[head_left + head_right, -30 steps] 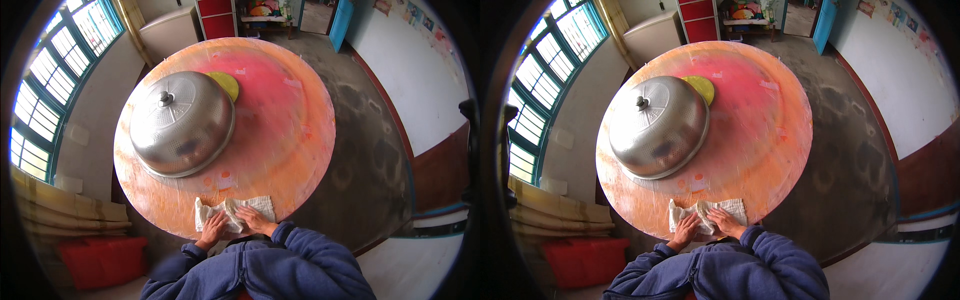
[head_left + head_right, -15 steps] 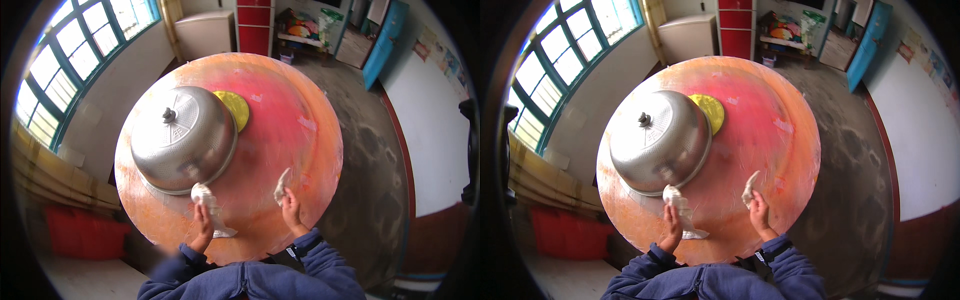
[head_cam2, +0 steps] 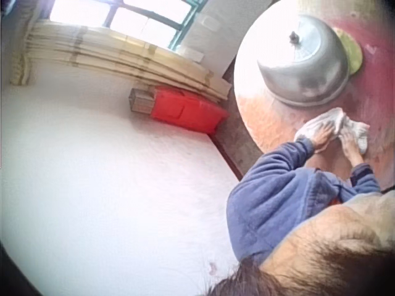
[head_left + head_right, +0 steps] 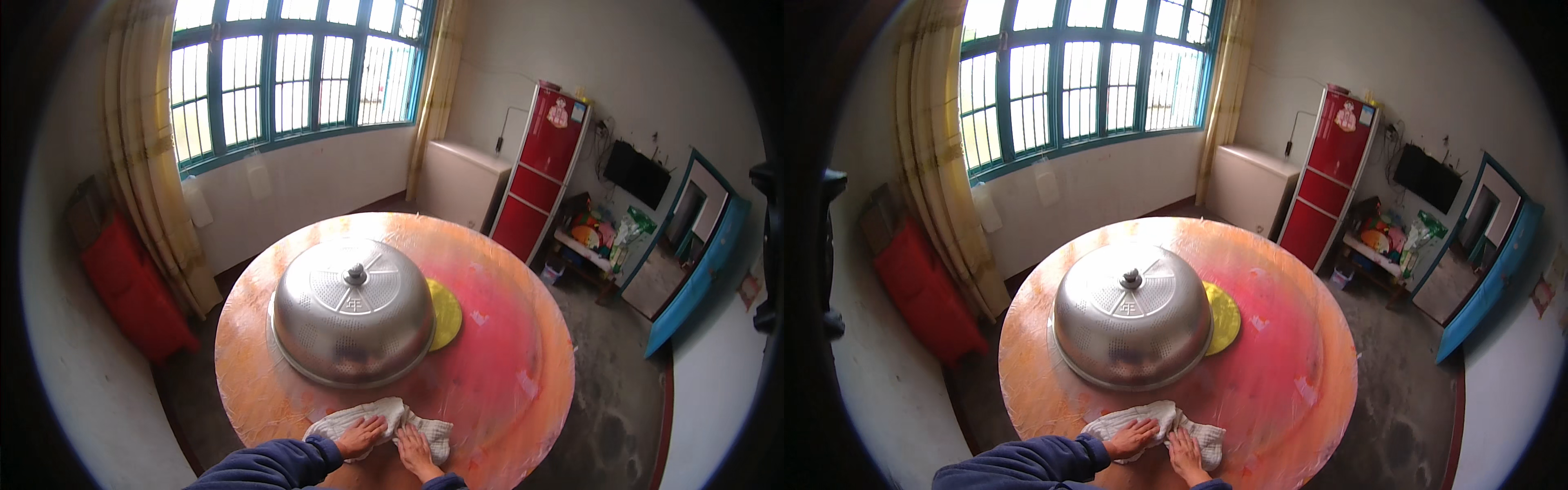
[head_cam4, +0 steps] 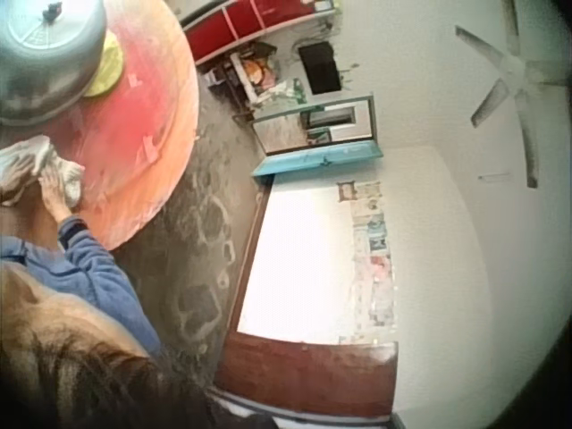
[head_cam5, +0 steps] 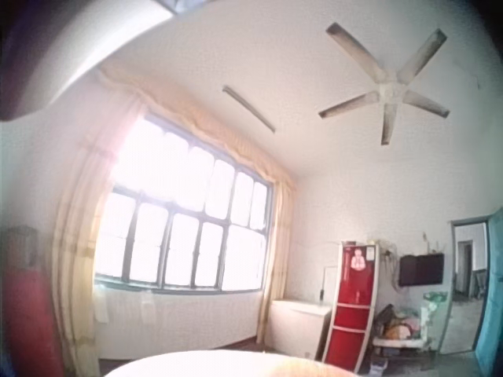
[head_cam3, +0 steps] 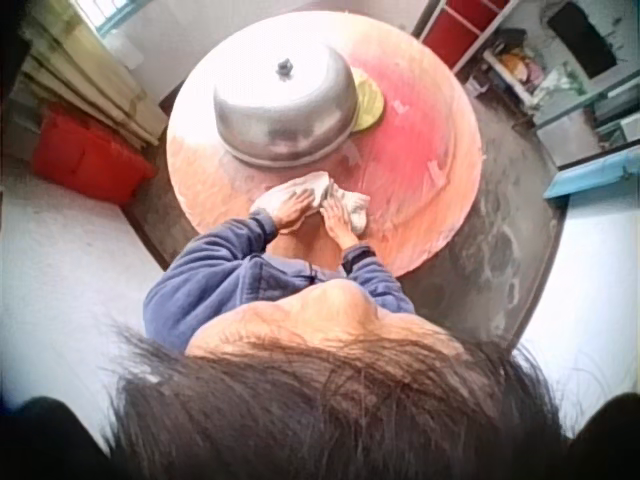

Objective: The person wipes a round table with a cloth, then cleans a small green-framed mirror, and finally wipes the top of a white cabinet. The actions are performed with a cloth in hand, moving across each surface in sequence.

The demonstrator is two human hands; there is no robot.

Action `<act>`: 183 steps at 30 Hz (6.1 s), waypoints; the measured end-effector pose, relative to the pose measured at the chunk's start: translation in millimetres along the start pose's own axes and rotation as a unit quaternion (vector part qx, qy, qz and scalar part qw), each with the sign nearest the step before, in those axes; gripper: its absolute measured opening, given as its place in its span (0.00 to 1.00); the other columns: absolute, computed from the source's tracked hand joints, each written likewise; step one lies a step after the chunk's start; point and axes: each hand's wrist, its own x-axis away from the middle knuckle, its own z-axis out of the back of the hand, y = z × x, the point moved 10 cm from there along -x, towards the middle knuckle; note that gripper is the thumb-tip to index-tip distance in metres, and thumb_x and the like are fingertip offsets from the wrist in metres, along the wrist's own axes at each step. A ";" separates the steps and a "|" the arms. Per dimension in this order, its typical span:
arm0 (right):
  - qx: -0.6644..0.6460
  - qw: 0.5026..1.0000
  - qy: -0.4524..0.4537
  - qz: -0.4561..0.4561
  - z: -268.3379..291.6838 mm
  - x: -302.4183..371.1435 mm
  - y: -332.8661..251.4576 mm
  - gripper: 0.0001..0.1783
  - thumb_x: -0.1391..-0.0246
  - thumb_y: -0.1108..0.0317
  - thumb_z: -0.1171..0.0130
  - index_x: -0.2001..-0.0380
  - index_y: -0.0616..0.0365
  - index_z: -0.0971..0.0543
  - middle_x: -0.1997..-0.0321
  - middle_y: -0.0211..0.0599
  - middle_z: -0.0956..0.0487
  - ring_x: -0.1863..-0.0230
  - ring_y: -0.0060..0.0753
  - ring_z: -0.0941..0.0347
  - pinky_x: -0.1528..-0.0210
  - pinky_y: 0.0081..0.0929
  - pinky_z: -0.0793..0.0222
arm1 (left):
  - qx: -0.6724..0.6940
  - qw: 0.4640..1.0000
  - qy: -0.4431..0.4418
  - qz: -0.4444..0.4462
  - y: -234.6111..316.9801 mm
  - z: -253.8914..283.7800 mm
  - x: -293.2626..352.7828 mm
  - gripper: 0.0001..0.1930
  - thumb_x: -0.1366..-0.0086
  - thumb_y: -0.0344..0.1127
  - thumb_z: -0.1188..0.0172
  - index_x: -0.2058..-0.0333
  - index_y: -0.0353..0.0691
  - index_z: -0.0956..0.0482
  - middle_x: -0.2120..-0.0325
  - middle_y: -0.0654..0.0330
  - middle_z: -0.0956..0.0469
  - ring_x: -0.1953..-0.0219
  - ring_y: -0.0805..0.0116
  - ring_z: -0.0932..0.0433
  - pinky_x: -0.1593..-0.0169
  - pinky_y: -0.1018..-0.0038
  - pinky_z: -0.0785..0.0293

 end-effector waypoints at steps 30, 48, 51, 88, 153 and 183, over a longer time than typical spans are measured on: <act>-0.003 0.986 -0.151 -0.064 -25.7 -6.3 -2.9 0.24 0.39 0.57 0.53 0.42 0.53 0.30 0.30 0.48 0.41 0.30 0.49 0.47 0.35 0.53 0.48 | 0.069 0.997 -0.017 -0.025 -19.5 -21.9 4.6 0.25 0.30 0.38 0.59 0.36 0.39 0.42 0.33 0.48 0.46 0.30 0.51 0.50 0.31 0.51 0.51; 0.036 0.979 0.004 -0.201 17.1 58.5 94.2 0.27 0.41 0.62 0.54 0.37 0.48 0.33 0.30 0.51 0.42 0.29 0.52 0.47 0.34 0.59 0.51 | 0.070 0.996 0.049 0.024 -79.9 18.8 102.9 0.23 0.28 0.38 0.59 0.37 0.42 0.39 0.34 0.49 0.44 0.31 0.49 0.46 0.32 0.54 0.49; 0.009 0.974 0.011 -0.226 4.4 54.1 87.1 0.27 0.41 0.62 0.54 0.37 0.47 0.32 0.31 0.52 0.41 0.31 0.52 0.47 0.35 0.59 0.52 | 0.067 0.995 0.066 0.021 -74.9 17.3 100.6 0.22 0.28 0.38 0.59 0.38 0.41 0.38 0.35 0.47 0.42 0.32 0.48 0.45 0.33 0.53 0.48; -0.295 0.912 -0.071 -0.276 -14.2 18.5 65.5 0.21 0.36 0.58 0.57 0.43 0.50 0.29 0.59 0.44 0.31 0.64 0.39 0.38 0.64 0.41 0.41 | 0.114 0.992 -0.006 0.044 -79.0 22.0 38.6 0.20 0.31 0.35 0.60 0.43 0.36 0.34 0.39 0.46 0.37 0.37 0.46 0.39 0.36 0.57 0.41; -0.256 0.937 -0.074 -0.225 -73.2 26.9 24.9 0.22 0.34 0.52 0.61 0.46 0.51 0.28 0.54 0.39 0.21 0.61 0.28 0.22 0.64 0.26 0.23 | 0.097 0.988 -0.100 -0.064 -5.4 9.2 61.0 0.22 0.43 0.31 0.44 0.48 0.37 0.32 0.44 0.48 0.35 0.40 0.48 0.35 0.42 0.58 0.33; -0.272 0.936 -0.077 -0.211 -82.3 42.0 6.1 0.23 0.34 0.50 0.60 0.44 0.48 0.28 0.51 0.39 0.22 0.60 0.27 0.22 0.65 0.25 0.23 | 0.085 0.988 -0.029 -0.122 4.6 12.4 93.2 0.24 0.40 0.34 0.45 0.44 0.41 0.33 0.41 0.51 0.36 0.37 0.51 0.38 0.40 0.57 0.35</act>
